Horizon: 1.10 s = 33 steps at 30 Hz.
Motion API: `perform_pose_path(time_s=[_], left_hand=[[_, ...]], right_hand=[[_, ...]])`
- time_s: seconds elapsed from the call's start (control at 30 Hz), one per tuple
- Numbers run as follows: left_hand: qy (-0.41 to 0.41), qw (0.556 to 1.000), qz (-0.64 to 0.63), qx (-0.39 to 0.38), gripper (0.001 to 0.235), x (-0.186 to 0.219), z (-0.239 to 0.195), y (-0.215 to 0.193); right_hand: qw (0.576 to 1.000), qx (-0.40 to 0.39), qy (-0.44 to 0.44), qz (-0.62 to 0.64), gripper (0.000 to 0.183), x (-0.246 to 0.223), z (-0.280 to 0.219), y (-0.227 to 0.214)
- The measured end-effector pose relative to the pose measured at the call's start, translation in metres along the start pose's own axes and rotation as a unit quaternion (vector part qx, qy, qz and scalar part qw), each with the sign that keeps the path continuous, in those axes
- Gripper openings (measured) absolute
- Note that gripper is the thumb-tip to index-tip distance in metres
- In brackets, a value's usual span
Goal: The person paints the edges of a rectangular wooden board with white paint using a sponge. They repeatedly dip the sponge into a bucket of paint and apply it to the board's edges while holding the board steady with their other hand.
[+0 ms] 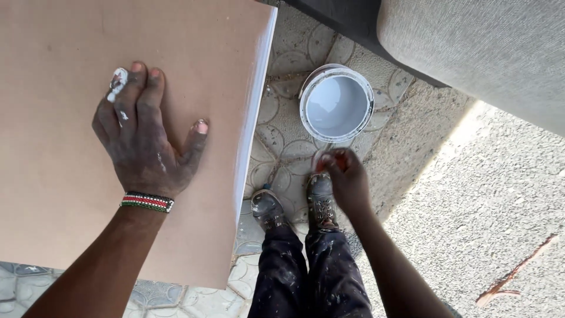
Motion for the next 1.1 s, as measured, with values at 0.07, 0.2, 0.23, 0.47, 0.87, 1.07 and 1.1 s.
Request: perform_pose_path(time_s=[0.07,0.2,0.23,0.47,0.87,1.07,1.1], left_hand=[[-0.001,1.0,-0.014,0.012,0.074,0.0,-0.003,-0.003],[-0.068,0.992,-0.098,0.038,0.069,0.037,-0.02,-0.003],[-0.069,0.992,-0.102,0.039,0.069,0.074,-0.04,-0.008],[-0.109,0.857,-0.471,-0.179,0.039,0.258,-0.144,0.03],[-0.246,0.784,-0.443,-0.358,0.043,0.218,-0.176,0.115],[-0.365,0.686,-0.464,-0.425,0.066,0.222,-0.162,0.171],[-0.382,0.678,-0.482,-0.403,0.071,0.224,-0.153,0.179]], right_hand=[[0.999,0.038,0.007,-0.008,0.022,0.017,0.038,-0.026],[0.979,0.182,-0.079,-0.048,0.021,0.017,0.11,-0.08],[0.978,0.184,-0.078,-0.052,0.021,0.016,0.131,-0.09],[0.964,0.119,-0.208,-0.114,0.012,0.037,0.174,-0.093],[0.972,0.227,-0.066,-0.013,0.014,0.108,0.033,-0.056],[0.94,0.274,-0.063,0.193,0.029,0.132,0.07,-0.083],[0.925,0.253,-0.041,0.282,0.026,0.138,0.081,-0.091]])
Point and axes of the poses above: each hand's wrist, its own z-axis towards the middle knuckle, its own y-axis out of the palm, x = y × z, the point moved 1 cm from there along z, towards the middle knuckle, and after that the axes turned 11 degrees about -x, right-handed, at the moved point
